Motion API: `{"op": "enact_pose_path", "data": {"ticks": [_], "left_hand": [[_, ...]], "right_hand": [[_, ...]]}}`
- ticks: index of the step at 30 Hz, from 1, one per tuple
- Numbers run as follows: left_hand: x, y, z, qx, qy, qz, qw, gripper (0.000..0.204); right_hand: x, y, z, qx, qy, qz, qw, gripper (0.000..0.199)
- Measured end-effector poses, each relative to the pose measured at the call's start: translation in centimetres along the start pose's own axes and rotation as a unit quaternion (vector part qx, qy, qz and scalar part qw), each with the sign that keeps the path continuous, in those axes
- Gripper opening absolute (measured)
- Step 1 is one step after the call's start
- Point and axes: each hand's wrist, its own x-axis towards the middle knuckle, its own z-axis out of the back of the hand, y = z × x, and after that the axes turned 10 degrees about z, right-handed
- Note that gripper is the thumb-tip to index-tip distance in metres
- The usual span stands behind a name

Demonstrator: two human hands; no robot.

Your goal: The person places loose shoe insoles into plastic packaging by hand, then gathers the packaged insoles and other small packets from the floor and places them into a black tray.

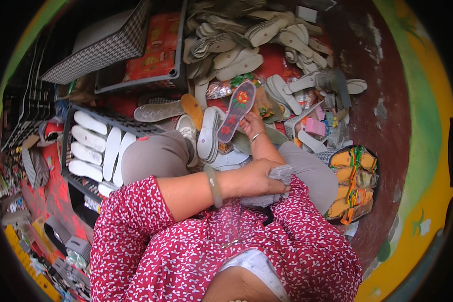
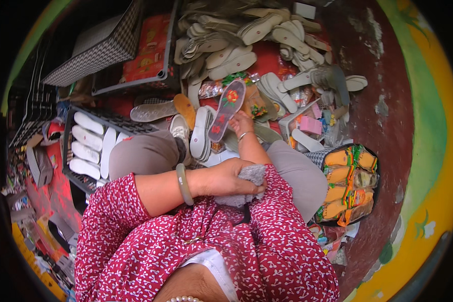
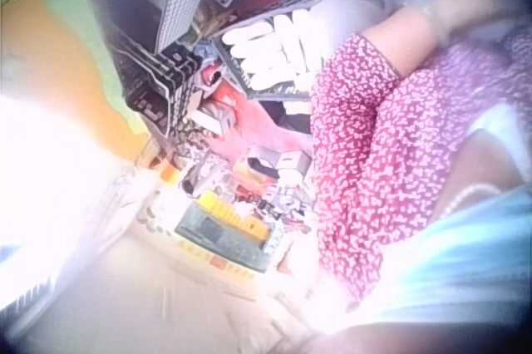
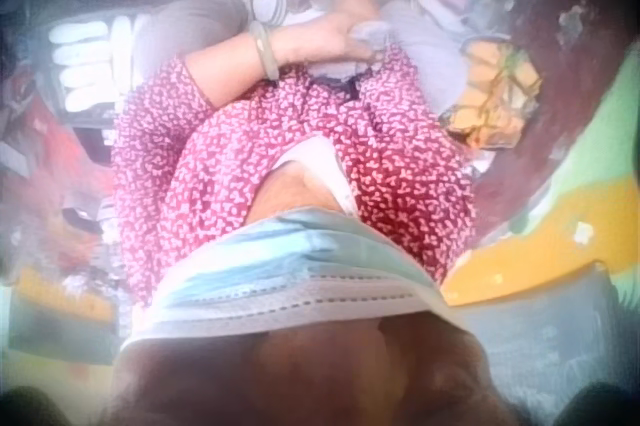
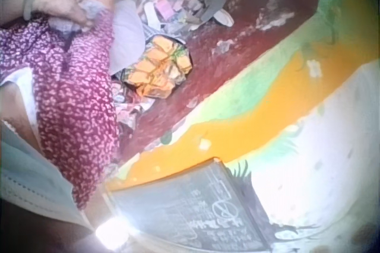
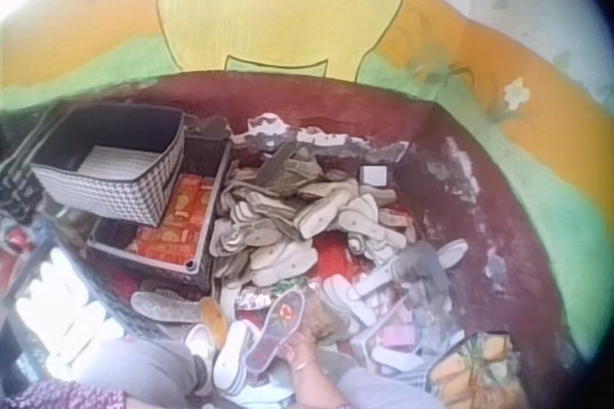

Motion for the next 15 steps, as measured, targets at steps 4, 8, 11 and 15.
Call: {"op": "enact_pose_path", "data": {"ticks": [4,8,11,15], "left_hand": [[-0.4,-1.0,0.0,0.011,-0.005,0.037,0.999,0.018],[-0.5,-0.8,-0.1,-0.013,0.005,0.027,1.000,0.017],[-0.5,-0.9,-0.3,-0.029,0.013,0.024,0.999,0.017],[-0.4,-0.9,-0.2,-0.035,0.028,0.009,0.999,0.016]], "right_hand": [[-0.1,-1.0,-0.3,-0.022,0.042,-0.015,0.999,0.011],[-1.0,-1.2,-2.1,-0.051,0.025,-0.021,0.998,0.010],[-1.3,-1.7,-3.0,-0.058,0.011,-0.028,0.998,0.011],[-1.8,-2.4,-3.7,-0.096,0.020,-0.048,0.994,0.012]]}}
